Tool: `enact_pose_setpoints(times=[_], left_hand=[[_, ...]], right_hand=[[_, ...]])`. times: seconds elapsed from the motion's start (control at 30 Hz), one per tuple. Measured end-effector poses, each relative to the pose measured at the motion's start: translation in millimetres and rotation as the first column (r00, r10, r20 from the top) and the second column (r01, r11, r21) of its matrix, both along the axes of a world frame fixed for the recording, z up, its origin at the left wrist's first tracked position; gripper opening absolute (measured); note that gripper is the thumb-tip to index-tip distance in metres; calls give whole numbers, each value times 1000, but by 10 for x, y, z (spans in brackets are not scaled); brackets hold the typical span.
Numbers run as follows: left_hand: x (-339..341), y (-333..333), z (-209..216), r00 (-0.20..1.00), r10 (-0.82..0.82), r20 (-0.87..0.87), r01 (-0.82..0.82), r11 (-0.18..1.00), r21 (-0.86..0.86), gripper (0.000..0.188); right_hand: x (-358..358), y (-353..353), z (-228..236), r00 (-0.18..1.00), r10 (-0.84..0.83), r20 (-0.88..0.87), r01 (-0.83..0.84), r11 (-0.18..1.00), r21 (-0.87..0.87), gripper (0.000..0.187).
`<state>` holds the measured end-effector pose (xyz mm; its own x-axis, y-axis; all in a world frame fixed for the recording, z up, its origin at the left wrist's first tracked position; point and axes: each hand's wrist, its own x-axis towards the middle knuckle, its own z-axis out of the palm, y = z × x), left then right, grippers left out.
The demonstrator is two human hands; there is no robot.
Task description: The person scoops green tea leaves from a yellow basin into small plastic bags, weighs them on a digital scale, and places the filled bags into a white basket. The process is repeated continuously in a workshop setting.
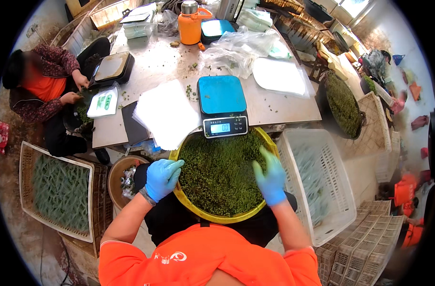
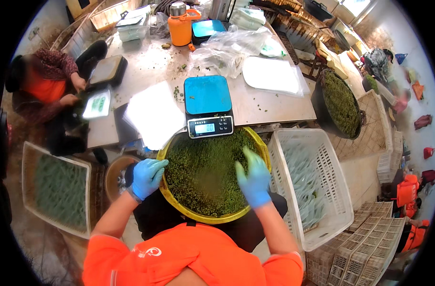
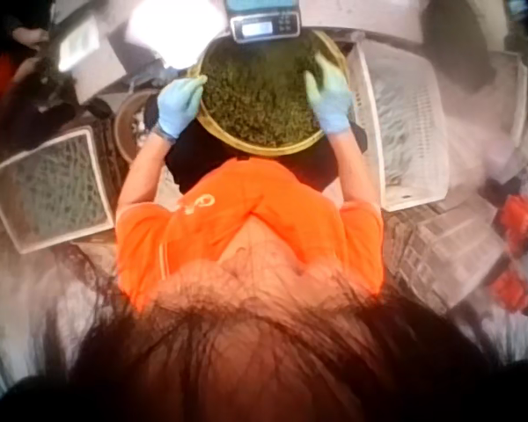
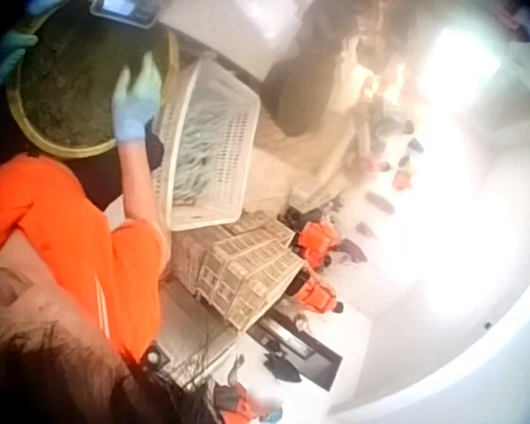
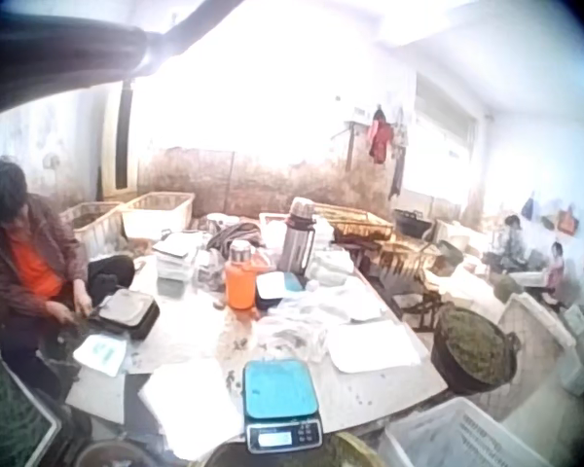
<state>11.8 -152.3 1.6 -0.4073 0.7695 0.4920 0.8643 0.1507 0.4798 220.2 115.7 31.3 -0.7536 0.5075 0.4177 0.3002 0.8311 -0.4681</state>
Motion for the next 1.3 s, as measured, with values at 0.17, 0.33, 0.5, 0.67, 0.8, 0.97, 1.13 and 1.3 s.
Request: enact_pose_setpoints(times=[0.17,0.33,0.5,0.67,0.8,0.97,1.13,1.3], left_hand=[[-11,-123,20,998,46,41,-48,998,40,21],[-11,-512,-185,975,213,69,-218,972,86,23],[-11,-482,-139,978,193,78,-202,970,135,28],[-67,-479,-163,989,107,99,-121,982,147,30],[-156,-446,-131,999,19,39,-23,994,108,30],[-338,-454,-202,999,-52,15,52,999,14,30],[-433,-373,-275,964,-264,17,263,948,-179,31],[-538,-250,-326,946,-316,70,322,893,-314,34]], right_hand=[[-1039,632,-634,945,-277,174,321,676,-664,54],[-1227,583,-502,938,-247,244,335,461,-822,49],[-1302,564,-472,910,-278,306,410,509,-757,49],[-1290,677,-670,899,-292,328,436,673,-597,55],[-944,625,-592,975,-162,154,218,840,-496,51],[436,295,-45,945,52,324,-128,968,217,55],[1265,339,-225,791,25,611,-171,968,182,55],[1257,466,-428,751,90,654,-185,980,78,52]])
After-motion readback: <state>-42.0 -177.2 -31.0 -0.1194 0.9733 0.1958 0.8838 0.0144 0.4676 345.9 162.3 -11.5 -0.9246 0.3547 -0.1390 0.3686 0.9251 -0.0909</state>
